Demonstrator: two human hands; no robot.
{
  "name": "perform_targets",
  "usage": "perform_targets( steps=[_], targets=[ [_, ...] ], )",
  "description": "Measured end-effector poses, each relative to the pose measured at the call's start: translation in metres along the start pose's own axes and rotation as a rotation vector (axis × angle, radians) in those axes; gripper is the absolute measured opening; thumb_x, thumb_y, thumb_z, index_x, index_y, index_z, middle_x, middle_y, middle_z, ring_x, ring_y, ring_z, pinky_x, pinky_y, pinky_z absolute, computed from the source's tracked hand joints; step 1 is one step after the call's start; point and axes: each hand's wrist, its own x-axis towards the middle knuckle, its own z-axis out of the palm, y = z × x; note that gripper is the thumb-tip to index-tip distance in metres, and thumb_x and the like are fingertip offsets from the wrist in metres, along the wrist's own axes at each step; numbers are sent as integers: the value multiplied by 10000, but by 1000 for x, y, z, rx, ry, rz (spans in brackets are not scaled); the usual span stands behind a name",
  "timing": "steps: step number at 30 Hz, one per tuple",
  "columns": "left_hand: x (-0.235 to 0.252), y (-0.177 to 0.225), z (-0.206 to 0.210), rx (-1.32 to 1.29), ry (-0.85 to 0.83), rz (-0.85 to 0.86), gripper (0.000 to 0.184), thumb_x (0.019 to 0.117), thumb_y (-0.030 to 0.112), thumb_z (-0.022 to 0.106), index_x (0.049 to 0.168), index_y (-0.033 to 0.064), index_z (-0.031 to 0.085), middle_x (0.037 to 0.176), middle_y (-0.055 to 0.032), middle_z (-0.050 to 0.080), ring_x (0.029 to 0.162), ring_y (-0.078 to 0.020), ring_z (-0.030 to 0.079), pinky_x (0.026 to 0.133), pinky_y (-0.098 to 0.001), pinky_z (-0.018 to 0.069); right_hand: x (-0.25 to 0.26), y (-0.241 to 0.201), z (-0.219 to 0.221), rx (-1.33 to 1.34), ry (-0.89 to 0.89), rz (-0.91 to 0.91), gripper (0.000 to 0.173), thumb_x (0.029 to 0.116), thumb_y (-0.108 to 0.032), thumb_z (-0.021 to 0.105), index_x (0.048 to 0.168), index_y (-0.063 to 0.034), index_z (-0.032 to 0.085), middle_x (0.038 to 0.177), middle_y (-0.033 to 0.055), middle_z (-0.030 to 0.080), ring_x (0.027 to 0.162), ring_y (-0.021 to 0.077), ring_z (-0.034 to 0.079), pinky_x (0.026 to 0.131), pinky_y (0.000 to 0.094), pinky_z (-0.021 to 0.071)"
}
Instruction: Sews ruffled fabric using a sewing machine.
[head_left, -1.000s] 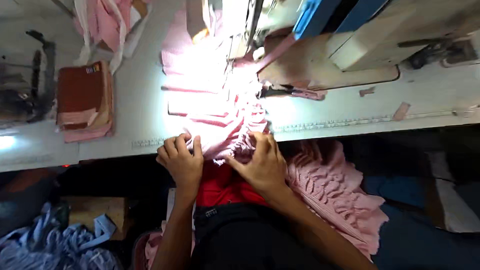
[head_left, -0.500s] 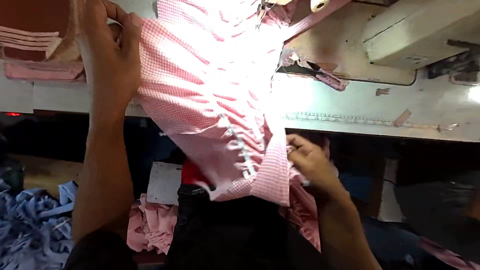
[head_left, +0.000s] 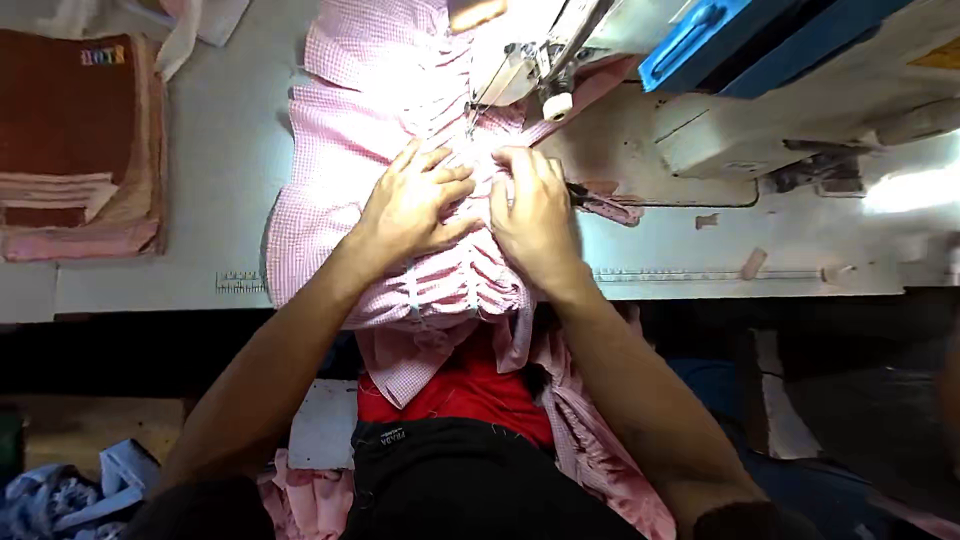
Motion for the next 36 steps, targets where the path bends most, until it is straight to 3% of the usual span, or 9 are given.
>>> perform_targets(
  steps=[4,8,13,18,21,26,31,34,36],
  targets=[
    [-15,20,1,-64,116,7,272,1035,272,590,1109,119,802,1232,-45,755,1334,-261,606,1223,-537,340,16,7,5,-188,-108,45,365,1015,-163,442,1299,-116,667,1364,108,646,1332,379,520,1013,621,398],
    [-49,65,11,-64,147,80,211,987,110,612,1076,6,773,1163,-147,760,1197,-281,694,1105,-443,507,15,5,-6,-211,-152,7,346,996,-96,465,1274,-85,670,1334,137,653,1340,396,513,1015,621,400],
    [-59,73,14,-52,154,9,217,997,141,613,1075,32,783,1180,-123,761,1202,-254,696,1090,-411,522,10,14,-4,-223,-144,-28,349,1010,-82,449,1287,-93,660,1347,127,649,1339,390,520,1007,607,409],
    [-51,67,11,-98,142,-5,248,1025,222,630,1071,41,794,1179,-114,762,1204,-235,694,1095,-387,521,15,18,-4,-227,-194,-21,494,1040,-345,354,1370,-87,617,1438,143,592,1400,407,459,1069,653,332],
    [-48,64,10,-110,140,3,241,1014,227,642,1067,50,797,1182,-111,762,1206,-239,694,1093,-384,524,16,25,-4,-185,-188,-78,465,1026,-294,410,1402,-95,597,1445,136,589,1396,395,467,1098,612,336],
    [-46,61,8,-113,134,8,234,1014,212,640,1068,48,798,1187,-109,760,1204,-239,694,1099,-388,519,15,36,-3,-84,-76,-240,282,1050,-147,452,1164,-131,710,1249,103,689,1281,352,553,1045,545,382],
    [-42,60,6,-82,114,19,257,1019,242,636,1057,46,798,1179,-109,763,1204,-237,694,1102,-386,516,12,29,-11,-144,-187,-131,505,985,-486,457,1305,-165,681,1377,83,632,1325,359,506,1080,603,311],
    [-40,58,4,-76,93,16,278,1024,265,629,1067,46,795,1192,-110,759,1213,-236,690,1100,-393,518,10,30,-11,-106,-163,-193,401,1026,-302,453,1339,-159,657,1391,95,624,1321,364,518,1076,583,346],
    [-40,59,3,-76,85,10,295,1026,283,631,1081,43,793,1198,-112,757,1219,-237,687,1105,-397,515,9,32,-9,-61,-115,-265,298,1042,-160,449,1195,-146,705,1263,102,678,1232,363,561,1027,551,373]
  ],
)
